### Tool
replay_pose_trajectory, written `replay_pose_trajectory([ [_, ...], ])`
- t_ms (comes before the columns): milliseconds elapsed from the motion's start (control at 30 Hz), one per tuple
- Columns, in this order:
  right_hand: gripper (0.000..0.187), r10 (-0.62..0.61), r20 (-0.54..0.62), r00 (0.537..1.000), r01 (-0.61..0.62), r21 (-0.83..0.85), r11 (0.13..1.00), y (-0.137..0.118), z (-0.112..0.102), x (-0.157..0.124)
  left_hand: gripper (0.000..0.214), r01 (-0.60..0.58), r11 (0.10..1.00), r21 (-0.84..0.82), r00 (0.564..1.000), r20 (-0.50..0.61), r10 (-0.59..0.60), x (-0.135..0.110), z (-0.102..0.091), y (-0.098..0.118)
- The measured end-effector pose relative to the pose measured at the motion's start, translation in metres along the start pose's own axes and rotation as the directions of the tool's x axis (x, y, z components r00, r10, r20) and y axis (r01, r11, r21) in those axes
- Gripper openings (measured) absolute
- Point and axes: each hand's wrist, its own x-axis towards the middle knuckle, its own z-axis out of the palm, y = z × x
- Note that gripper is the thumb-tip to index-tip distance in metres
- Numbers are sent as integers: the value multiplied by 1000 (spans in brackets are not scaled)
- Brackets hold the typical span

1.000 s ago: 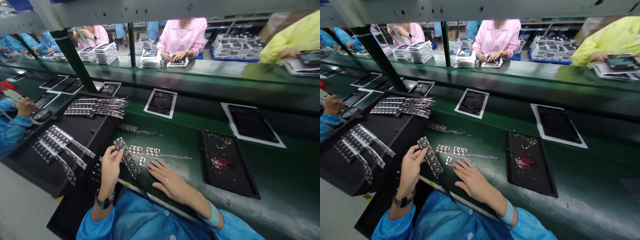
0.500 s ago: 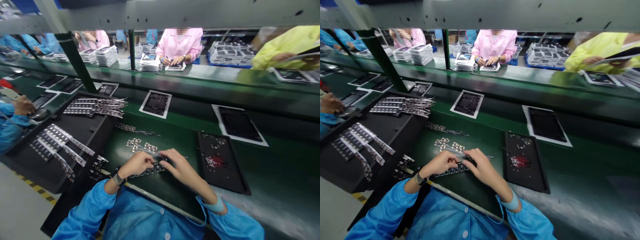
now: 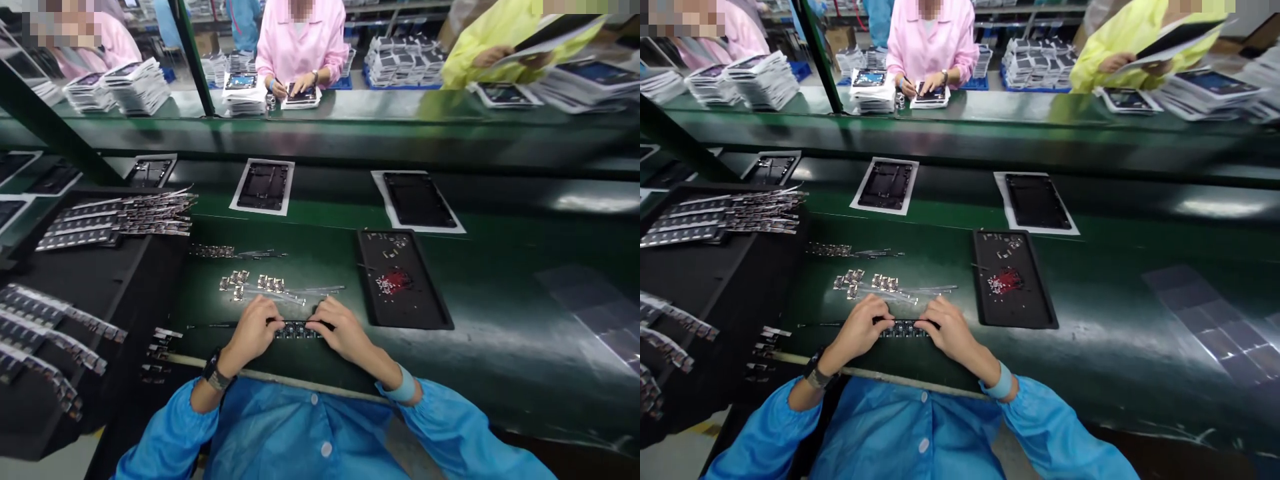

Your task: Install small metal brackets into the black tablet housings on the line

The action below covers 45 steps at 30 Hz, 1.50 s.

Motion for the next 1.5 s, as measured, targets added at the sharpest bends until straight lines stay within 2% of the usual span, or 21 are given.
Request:
replay_pose_trajectory([
  [300,31,-84,-49,995,83,-26,996,7,6,0,17,39,999,-37,999,-33,-40,1,2,3],
  [400,28,-99,-63,993,94,-75,993,2,3,1,15,23,1000,-21,998,-59,-24,-3,5,3],
  [533,24,-121,-23,992,116,-151,982,-10,10,6,13,-7,1000,14,997,-82,8,-10,10,2],
  [733,27,-133,-16,991,132,-56,990,-14,21,12,9,52,996,71,992,-123,-43,-29,-7,-4],
  [833,29,-142,-10,990,142,-20,990,-12,22,12,16,57,998,32,992,-112,-53,-32,-14,-8],
  [1000,32,-147,4,989,147,-66,987,-12,21,12,21,32,999,-26,992,-125,-35,-27,-11,-12],
  [1167,32,-177,-14,984,175,-88,981,-11,23,12,7,22,1000,21,983,-180,-18,-33,-11,-16],
  [1267,30,-160,-22,987,159,-56,986,-11,24,14,13,47,996,77,979,-203,-30,-43,-16,-22],
  [1333,28,-161,-28,987,159,-45,986,-13,18,16,19,60,988,141,973,-228,-26,-49,-19,-24],
  [1400,25,-164,-78,983,161,-48,986,-15,3,16,17,75,964,256,951,-308,8,-50,-18,-19],
  [1467,20,-123,-206,971,109,-78,991,-15,-21,9,27,24,917,397,937,-329,118,-45,-11,-7],
  [1500,18,-83,-295,952,53,-108,993,-14,-35,2,35,-56,886,460,942,-269,199,-39,-4,2],
])
